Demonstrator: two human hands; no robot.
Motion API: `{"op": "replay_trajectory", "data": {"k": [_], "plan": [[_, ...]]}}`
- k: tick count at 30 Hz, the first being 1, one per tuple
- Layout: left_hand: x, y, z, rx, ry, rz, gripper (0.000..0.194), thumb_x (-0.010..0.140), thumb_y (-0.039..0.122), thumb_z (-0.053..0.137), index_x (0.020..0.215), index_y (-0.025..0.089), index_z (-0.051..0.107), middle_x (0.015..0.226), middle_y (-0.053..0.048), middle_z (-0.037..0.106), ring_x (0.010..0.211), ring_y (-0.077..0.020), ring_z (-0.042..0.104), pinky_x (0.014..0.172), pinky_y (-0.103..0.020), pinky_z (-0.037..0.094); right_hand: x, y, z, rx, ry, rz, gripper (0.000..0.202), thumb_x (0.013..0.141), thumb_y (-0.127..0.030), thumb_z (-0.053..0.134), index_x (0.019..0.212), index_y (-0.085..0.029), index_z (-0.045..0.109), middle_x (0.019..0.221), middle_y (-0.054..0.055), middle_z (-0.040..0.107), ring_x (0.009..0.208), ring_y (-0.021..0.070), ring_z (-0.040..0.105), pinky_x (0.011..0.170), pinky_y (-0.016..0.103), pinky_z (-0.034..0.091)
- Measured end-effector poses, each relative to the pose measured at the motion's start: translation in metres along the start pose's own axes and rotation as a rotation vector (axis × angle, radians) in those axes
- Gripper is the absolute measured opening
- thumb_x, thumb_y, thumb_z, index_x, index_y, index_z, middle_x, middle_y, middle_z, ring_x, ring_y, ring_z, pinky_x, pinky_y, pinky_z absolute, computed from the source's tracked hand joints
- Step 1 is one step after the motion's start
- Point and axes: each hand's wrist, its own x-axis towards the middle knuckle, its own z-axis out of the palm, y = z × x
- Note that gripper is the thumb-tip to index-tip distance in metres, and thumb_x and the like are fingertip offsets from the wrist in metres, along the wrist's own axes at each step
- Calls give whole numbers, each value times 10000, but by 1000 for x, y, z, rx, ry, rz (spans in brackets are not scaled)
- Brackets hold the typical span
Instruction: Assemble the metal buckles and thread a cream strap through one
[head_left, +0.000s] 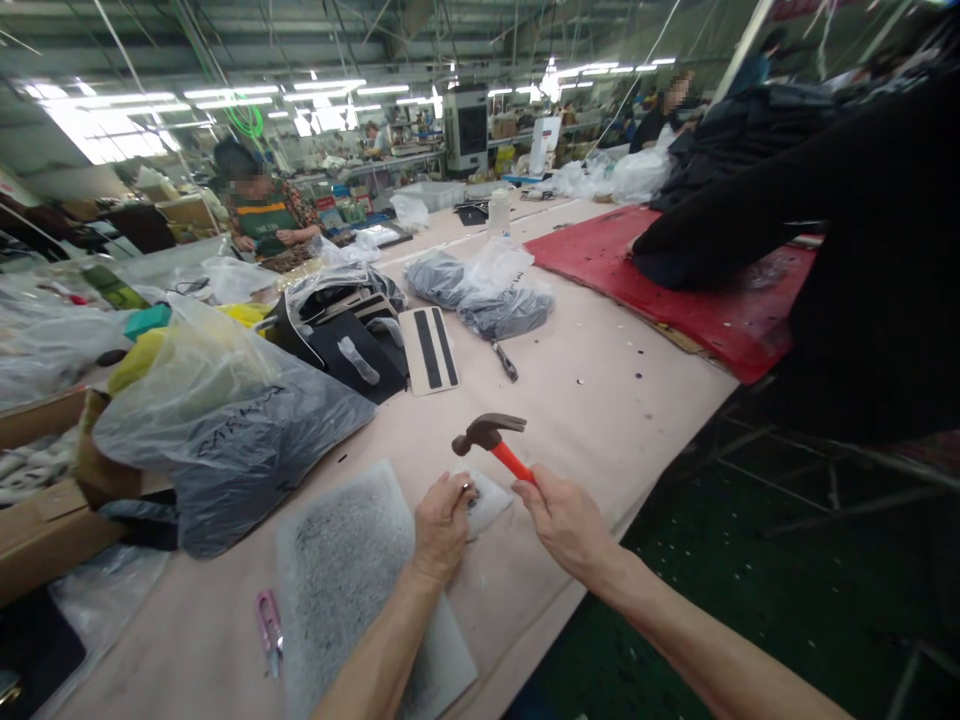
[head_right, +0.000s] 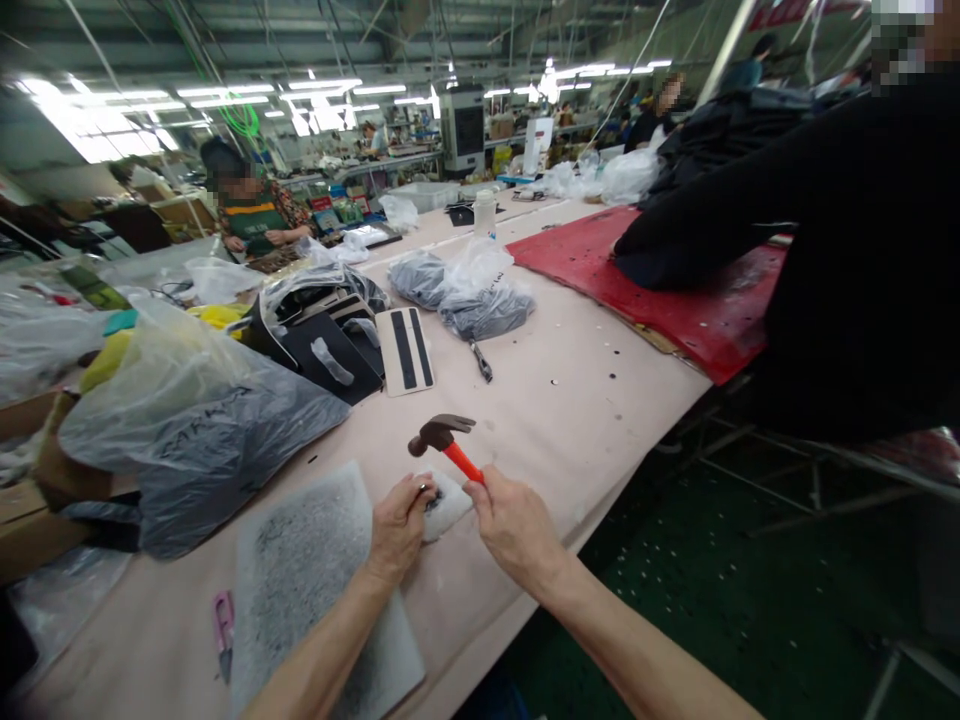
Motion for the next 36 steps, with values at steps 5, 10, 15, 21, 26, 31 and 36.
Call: {"op": "replay_trajectory", "data": {"k": [5, 10, 15, 21, 26, 31, 36], "plan": [[0, -1, -2, -83, 7, -83, 140, 901, 232, 562, 959, 231, 689, 1006, -23, 731, 951, -183, 676, 1031, -388, 456, 25, 7, 47, 276, -60, 115, 125, 872, -301, 565, 899, -189, 613, 763, 21, 639, 707, 168, 575, 609, 243, 319], [4, 7, -7, -185, 117, -356, 140, 850, 301, 631, 899, 205, 721, 893, -15, 749, 808, -180, 699, 781, -285, 566, 30, 10, 71, 290, -72, 173, 172, 868, -274, 530, 729, -179, 566, 669, 13, 601, 623, 143, 527, 572, 238, 303], [7, 10, -10, -213, 56, -288, 115, 831, 283, 638, 853, 224, 734, 904, 12, 757, 916, -192, 705, 1095, -393, 403, 28, 10, 69, 287, -68, 176, 196, 873, -302, 530, 717, -186, 551, 662, 16, 596, 612, 142, 515, 563, 243, 284], [7, 6, -9, -218, 25, -278, 142, 861, 283, 606, 880, 220, 732, 950, 4, 756, 972, -196, 694, 1147, -445, 331, 28, 10, 69, 275, -64, 162, 175, 878, -286, 533, 736, -187, 558, 691, 24, 612, 633, 144, 519, 582, 246, 285], [7, 3, -7, -200, -8, -232, 137, 878, 282, 596, 898, 230, 721, 925, 13, 753, 971, -191, 694, 1145, -449, 329, 28, 12, 71, 270, -66, 156, 177, 882, -291, 539, 746, -181, 568, 688, 25, 610, 634, 143, 512, 583, 243, 284], [7, 1, -3, -100, -9, -112, 149, 912, 245, 540, 895, 233, 687, 913, 14, 744, 928, -183, 698, 1136, -493, 324, 30, 12, 65, 271, -71, 143, 180, 879, -281, 536, 733, -182, 572, 659, 4, 586, 600, 135, 504, 553, 237, 276], [8, 5, -1, 5, -39, 5, 149, 936, 190, 491, 909, 223, 635, 871, 17, 722, 883, -158, 685, 1127, -519, 321, 18, -2, 12, 217, 58, 54, 305, 973, -384, 388, 790, -207, 555, 600, -24, 510, 546, 138, 457, 547, 254, 268]]}}
